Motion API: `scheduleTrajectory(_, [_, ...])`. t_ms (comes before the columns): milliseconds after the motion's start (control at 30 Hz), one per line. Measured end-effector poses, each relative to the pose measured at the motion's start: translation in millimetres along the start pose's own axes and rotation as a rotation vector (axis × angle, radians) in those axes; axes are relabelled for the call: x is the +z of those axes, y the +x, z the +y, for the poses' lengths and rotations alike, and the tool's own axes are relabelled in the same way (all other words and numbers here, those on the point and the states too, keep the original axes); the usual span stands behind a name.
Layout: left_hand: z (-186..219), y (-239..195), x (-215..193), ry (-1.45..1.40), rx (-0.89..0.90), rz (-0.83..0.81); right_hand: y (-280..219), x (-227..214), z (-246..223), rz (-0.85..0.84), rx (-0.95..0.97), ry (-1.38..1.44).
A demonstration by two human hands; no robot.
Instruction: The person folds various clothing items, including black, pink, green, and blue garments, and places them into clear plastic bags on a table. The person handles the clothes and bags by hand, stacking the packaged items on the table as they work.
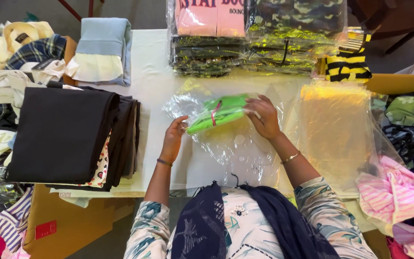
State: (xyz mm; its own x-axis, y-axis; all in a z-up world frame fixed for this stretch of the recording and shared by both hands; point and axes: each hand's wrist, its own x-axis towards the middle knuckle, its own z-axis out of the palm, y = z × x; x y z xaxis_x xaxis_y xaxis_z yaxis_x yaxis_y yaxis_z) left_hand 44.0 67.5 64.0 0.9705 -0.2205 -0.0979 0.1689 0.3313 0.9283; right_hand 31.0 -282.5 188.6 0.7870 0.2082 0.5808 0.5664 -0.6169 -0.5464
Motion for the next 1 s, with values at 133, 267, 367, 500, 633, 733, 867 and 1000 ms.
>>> scheduleTrajectory(133, [50.4,-9.8,46.1,0.5,0.368,-0.087,40.3,-9.6,-22.1,0.073,0.146,0.151])
scheduleTrajectory(267, [12.7,10.3,46.4,0.037,0.435,-0.004,55.9,-4.3,-8.9,0.163,0.381,0.344])
scheduleTrajectory(367, [8.0,10.2,65.1,-0.329,0.197,0.008,45.9,16.2,25.2,0.25,0.679,0.668])
scheduleTrajectory(500, [51.4,-2.3,117.5,-0.053,0.203,-0.034,27.9,28.9,74.5,0.349,0.855,0.817])
scheduleTrajectory(633, [76.1,34.6,110.6,-0.08,0.199,-0.008,-22.3,36.2,93.4,0.3,0.936,0.691])
scheduleTrajectory(733, [126.6,83.8,90.9,0.063,0.236,0.046,-94.8,62.0,132.4,0.029,0.618,0.193])
scheduleTrajectory(867, [224.4,173.3,77.0,0.057,0.405,0.076,-141.1,74.4,108.9,-0.212,0.474,-0.346])
scheduleTrajectory(1000, [255.7,321.2,61.2,-0.019,0.467,-0.023,-144.3,72.7,90.4,-0.201,0.374,-0.464])
